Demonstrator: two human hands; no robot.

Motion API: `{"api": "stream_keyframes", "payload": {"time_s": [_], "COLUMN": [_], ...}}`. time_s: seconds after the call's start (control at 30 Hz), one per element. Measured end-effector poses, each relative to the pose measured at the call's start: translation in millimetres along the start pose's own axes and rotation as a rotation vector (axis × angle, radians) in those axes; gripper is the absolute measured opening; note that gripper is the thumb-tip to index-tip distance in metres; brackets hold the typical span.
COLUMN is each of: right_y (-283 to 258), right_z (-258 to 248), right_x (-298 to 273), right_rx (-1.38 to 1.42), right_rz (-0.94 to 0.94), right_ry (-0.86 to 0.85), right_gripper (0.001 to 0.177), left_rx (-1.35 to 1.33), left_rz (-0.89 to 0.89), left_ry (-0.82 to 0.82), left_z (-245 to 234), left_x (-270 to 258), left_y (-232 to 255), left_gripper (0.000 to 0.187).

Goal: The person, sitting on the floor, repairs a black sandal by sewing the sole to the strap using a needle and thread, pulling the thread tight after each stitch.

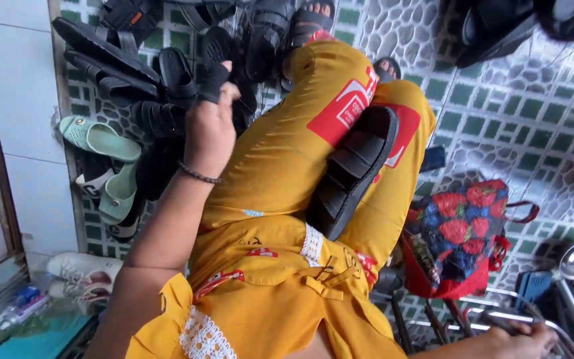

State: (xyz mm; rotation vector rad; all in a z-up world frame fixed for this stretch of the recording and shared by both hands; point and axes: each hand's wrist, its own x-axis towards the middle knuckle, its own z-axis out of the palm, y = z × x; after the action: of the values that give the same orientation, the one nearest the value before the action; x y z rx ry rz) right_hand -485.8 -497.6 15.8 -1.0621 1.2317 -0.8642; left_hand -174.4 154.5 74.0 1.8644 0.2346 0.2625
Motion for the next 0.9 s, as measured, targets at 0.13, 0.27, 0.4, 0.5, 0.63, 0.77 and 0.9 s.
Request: {"api": "stream_keyframes", "payload": {"time_s": [0.13, 0.27, 0.4, 0.5, 0.63, 0.77, 0.9], "right_y": [45, 61, 62, 59, 106, 101, 97], "right_z": [89, 203, 230, 239, 227, 234, 244], "right_x": [-100, -244, -281, -285, -289, -308, -317], "right_rx": [-1.034, -0.846, -0.786, -0.401, 0.306, 0.065, -0.15], "right_rz": [-0.636, -0.974, -0.663, -0.099, 0.406, 0.204, -0.004], "right_ry": [-0.49, -0.851, -1.285, -1.498, -1.384, -1.263, -1.163], "right_gripper": [0.034, 0.032, 0.029, 0.012, 0.029, 0.022, 0.02], "left_rx": [0.443, 0.535, -0.428, -0.881, -0.81, -0.78, -0.78], "left_rz": [0.18, 0.539, -0.071, -0.437, -0.182, -0.222, -0.282], "left_ry": [-0.275, -0.582, -0.879, -0.969, -0.842, -0.767, -0.646], "left_z": [42, 71, 59, 77, 136, 157, 167], "left_x": [-30, -75, -64, -49, -30, -14, -4], "left_y": [15, -32, 16, 36, 24, -2, 1], "left_gripper": [0.089, 0.03, 0.039, 0.027, 0.017, 0.013, 0.01]}}
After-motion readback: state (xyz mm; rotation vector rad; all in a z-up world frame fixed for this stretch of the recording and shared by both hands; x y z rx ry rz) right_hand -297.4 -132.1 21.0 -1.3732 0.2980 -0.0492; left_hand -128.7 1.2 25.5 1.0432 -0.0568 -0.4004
